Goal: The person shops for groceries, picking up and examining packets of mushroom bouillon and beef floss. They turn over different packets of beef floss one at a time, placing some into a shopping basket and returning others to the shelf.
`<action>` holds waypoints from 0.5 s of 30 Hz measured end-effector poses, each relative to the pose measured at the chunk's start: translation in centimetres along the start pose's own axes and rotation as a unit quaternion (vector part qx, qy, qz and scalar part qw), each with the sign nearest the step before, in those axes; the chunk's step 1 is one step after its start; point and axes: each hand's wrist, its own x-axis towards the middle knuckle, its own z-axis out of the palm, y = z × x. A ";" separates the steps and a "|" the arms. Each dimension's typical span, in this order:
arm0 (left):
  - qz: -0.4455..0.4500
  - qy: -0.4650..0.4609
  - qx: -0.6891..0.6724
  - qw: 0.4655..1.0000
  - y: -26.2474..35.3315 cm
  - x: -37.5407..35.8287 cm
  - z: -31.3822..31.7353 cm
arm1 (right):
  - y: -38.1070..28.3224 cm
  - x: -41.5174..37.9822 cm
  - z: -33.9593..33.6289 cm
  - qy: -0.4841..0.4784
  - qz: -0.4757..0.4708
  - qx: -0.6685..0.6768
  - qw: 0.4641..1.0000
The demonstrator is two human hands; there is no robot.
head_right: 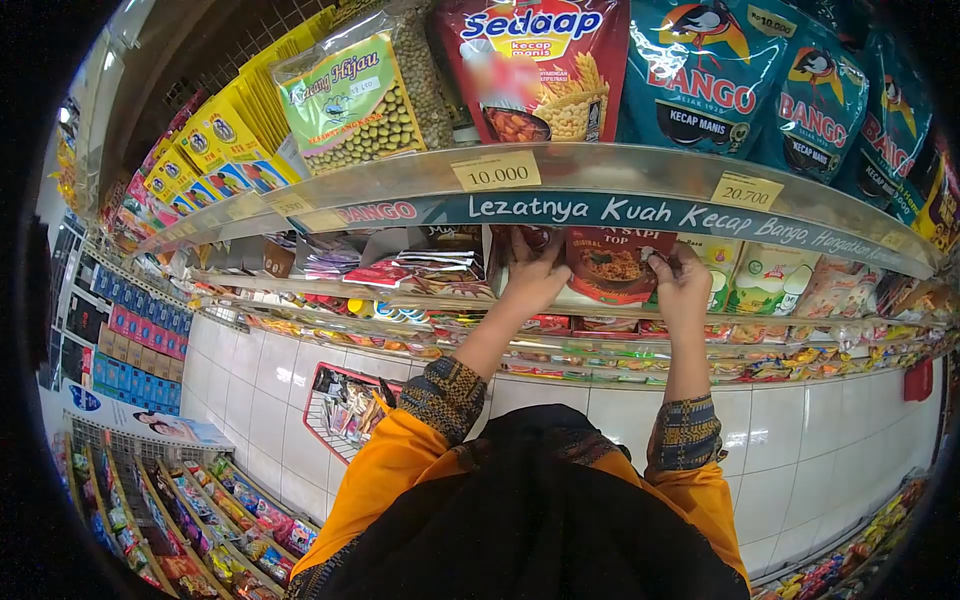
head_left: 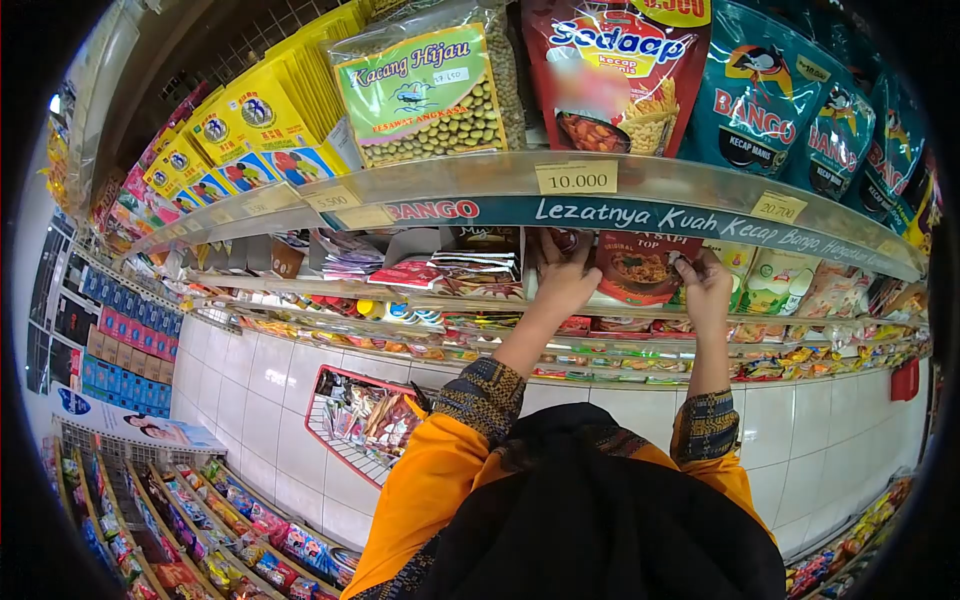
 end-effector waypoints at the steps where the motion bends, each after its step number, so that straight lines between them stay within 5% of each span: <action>1: 0.002 0.000 0.000 1.000 -0.2 -0.2 0.0 | 0.0 0.0 0.1 0.011 -0.016 0.010 1.000; 9: 0.149 0.145 0.024 0.978 0.2 -1.2 0.5 | 0.5 -0.7 -1.7 0.006 0.038 -0.026 0.999; 15: 0.109 0.120 0.040 0.986 0.9 -1.3 0.3 | 1.0 -0.7 -1.0 -0.001 0.027 0.024 0.999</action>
